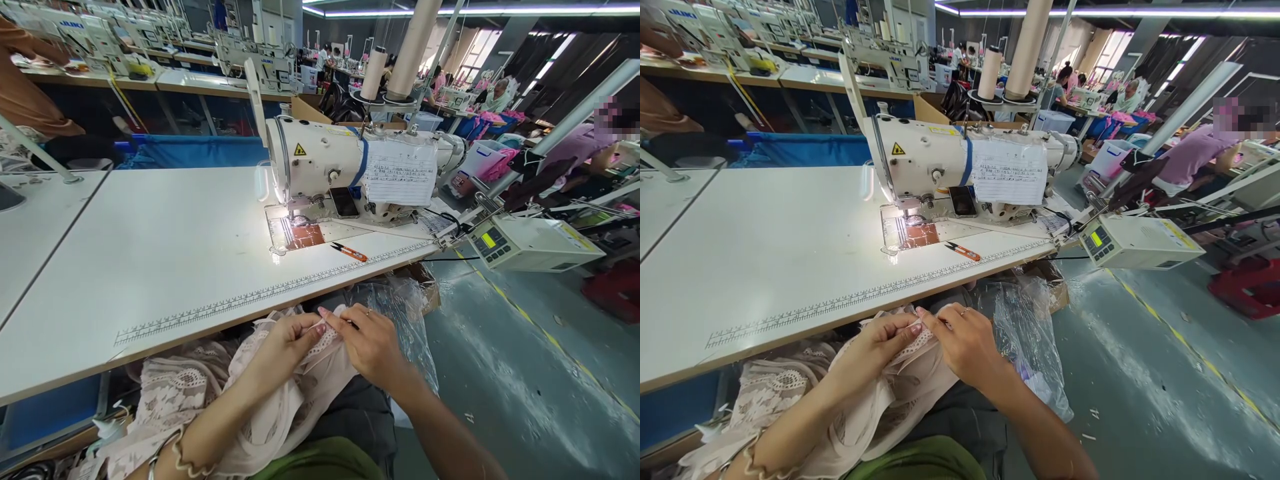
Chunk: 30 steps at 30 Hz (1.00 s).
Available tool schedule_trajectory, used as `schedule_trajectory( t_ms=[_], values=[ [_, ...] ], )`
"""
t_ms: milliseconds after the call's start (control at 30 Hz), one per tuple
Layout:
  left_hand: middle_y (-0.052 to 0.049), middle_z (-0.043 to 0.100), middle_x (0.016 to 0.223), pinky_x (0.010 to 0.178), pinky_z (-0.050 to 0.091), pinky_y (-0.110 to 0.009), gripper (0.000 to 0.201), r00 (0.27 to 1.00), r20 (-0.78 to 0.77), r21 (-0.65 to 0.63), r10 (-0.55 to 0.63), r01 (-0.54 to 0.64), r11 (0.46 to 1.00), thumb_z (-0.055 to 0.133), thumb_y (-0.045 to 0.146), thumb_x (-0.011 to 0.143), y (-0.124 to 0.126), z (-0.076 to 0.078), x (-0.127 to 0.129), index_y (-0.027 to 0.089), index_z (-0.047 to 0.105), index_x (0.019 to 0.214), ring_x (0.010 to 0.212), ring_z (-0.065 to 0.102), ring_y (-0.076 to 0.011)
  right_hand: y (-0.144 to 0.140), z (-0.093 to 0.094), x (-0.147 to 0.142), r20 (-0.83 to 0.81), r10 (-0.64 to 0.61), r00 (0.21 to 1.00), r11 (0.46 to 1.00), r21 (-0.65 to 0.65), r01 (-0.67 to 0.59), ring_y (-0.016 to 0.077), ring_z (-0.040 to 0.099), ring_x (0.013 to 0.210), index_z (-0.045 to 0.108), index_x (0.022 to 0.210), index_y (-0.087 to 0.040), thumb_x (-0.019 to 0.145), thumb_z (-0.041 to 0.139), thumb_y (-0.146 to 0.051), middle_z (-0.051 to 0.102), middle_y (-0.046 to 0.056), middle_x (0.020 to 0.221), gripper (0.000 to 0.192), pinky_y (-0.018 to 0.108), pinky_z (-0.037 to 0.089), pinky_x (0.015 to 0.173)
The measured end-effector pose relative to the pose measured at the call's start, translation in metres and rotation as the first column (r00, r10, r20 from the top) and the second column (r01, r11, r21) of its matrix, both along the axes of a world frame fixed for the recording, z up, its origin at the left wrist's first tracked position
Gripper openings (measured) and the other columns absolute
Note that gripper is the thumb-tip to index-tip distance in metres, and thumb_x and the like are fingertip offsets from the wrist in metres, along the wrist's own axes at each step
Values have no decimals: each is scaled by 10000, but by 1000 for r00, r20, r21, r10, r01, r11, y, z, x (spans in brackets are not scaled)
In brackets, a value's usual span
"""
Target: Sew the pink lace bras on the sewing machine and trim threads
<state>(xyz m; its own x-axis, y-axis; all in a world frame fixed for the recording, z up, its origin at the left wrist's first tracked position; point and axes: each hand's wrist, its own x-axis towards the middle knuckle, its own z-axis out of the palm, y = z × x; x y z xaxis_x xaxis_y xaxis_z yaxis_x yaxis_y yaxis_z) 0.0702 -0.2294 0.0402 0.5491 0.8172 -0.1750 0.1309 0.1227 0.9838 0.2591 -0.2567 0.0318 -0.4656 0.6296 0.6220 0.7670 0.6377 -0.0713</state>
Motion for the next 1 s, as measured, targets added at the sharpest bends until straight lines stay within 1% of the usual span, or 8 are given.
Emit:
schedule_trajectory(
  t_ms=[100, 167, 300, 400, 467, 667, 800, 1000],
  values=[
    [-10, 568, 740, 670, 365, -269, 372, 1000, 25, -19, 1, -1, 1000, 552, 485, 876, 0, 0, 0, 134, 666, 836, 697, 435, -150, 0, -1, 0, 5, 1, 1000, 1000, 5, -1, 164, 560, 716, 568, 1393, -178, 972, 448, -35, 652, 36, 783, 461, 288, 443, 652],
    [-15, 599, 761, 706, 382, -276, 358, 999, 50, -34, 2, 0, 999, 562, 471, 876, -1, 1, 0, 134, 679, 846, 720, 462, -157, -1, -4, -1, -14, 8, 1000, 1000, -7, -8, 162, 564, 722, 552, 1408, -183, 983, 430, -47, 653, 41, 796, 462, 286, 457, 661],
    [-28, 652, 814, 769, 406, -290, 333, 995, 102, -58, -10, 16, 998, 577, 452, 881, -1, 1, 0, 144, 704, 877, 791, 519, -182, -1, -9, -2, -91, 23, 996, 996, -79, -31, 147, 591, 742, 526, 1431, -201, 1006, 409, -74, 648, 40, 817, 459, 259, 471, 651],
    [-24, 647, 803, 761, 400, -286, 334, 994, 107, -43, -9, 14, 999, 596, 459, 874, -1, -1, 1, 146, 715, 868, 784, 514, -179, -2, -12, -3, -111, 32, 993, 991, -123, -46, 147, 600, 742, 519, 1435, -190, 1013, 400, -82, 639, 41, 822, 452, 256, 475, 637],
    [-23, 638, 798, 753, 395, -285, 345, 994, 107, -45, -6, 11, 999, 606, 472, 870, -2, -1, 1, 146, 716, 859, 775, 504, -176, -2, -12, -3, -109, 32, 994, 992, -117, -45, 147, 598, 734, 516, 1440, -191, 1016, 390, -86, 635, 40, 811, 455, 258, 474, 632],
    [-30, 652, 827, 791, 407, -297, 367, 991, 131, -149, 12, 8, 989, 639, 504, 850, -2, -1, 0, 149, 727, 886, 814, 524, -188, -2, -9, -2, -85, 19, 996, 996, -86, -26, 146, 582, 716, 520, 1440, -192, 1009, 386, -74, 637, 34, 781, 466, 261, 464, 627],
    [-34, 663, 826, 782, 415, -298, 357, 993, 119, -150, 19, -1, 989, 637, 492, 856, -2, 0, 0, 152, 737, 896, 809, 534, -189, -3, -9, -1, -91, 8, 996, 997, -81, -15, 141, 587, 719, 523, 1442, -200, 1001, 386, -62, 640, 32, 785, 482, 259, 469, 634],
    [-44, 682, 873, 812, 436, -314, 347, 991, 134, -143, 24, -4, 990, 640, 489, 857, -3, 1, -1, 166, 742, 929, 853, 560, -202, -3, -9, -1, -97, 9, 995, 996, -93, -18, 150, 585, 726, 530, 1439, -195, 995, 399, -61, 636, 31, 788, 482, 267, 463, 623]
  ],
)
